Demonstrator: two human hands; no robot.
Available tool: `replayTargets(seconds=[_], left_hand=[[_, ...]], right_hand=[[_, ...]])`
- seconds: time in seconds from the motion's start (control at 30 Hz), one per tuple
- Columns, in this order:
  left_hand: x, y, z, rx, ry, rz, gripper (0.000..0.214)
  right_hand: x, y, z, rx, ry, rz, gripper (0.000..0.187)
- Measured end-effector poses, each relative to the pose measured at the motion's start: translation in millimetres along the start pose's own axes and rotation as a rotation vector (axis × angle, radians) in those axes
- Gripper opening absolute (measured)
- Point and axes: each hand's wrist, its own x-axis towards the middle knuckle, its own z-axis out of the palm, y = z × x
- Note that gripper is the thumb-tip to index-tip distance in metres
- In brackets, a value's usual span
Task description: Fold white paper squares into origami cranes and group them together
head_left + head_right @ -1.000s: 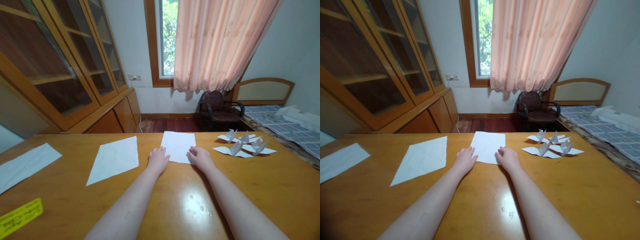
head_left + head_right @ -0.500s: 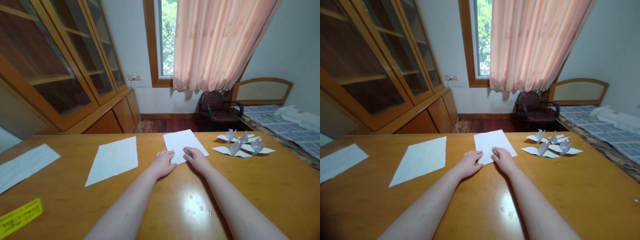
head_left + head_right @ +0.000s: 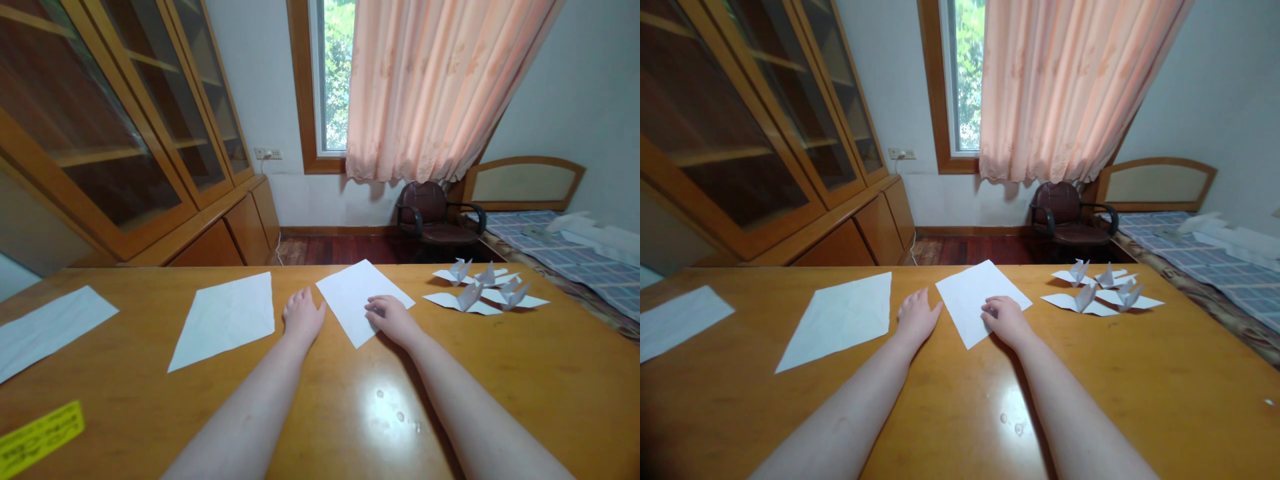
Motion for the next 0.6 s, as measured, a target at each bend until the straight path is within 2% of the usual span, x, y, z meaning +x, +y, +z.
replayTargets(seconds=[0.07,0.13,0.27,0.4,0.6], left_hand=[[2.4,-3.1,3.6,0.032,-0.007,-0.059,0.067],[2.7,-3.4,5.6,0.054,-0.019,-0.054,0.069],[-0.7,0.4,2.8,0.052,-0.005,0.041,0.057],[-3.0,3.5,-0.5,0.036,-0.006,0.090,0.046],[0.4,0.2,7.4,0.017,-0.013,0.013,0.068]], right_hand=[[-0.1,-1.8,-1.3,0.012,0.002,-0.014,0.017],[-0.3,-3.1,-2.0,0.006,0.002,-0.034,0.016],[-1.3,-4.1,-1.3,-0.004,-0.007,-0.076,0.021],[-3.1,-6.6,-1.4,0.042,-0.072,-0.164,0.023],[-4.7,-12.2,-5.4,0.137,-0.137,-0.238,0.021]])
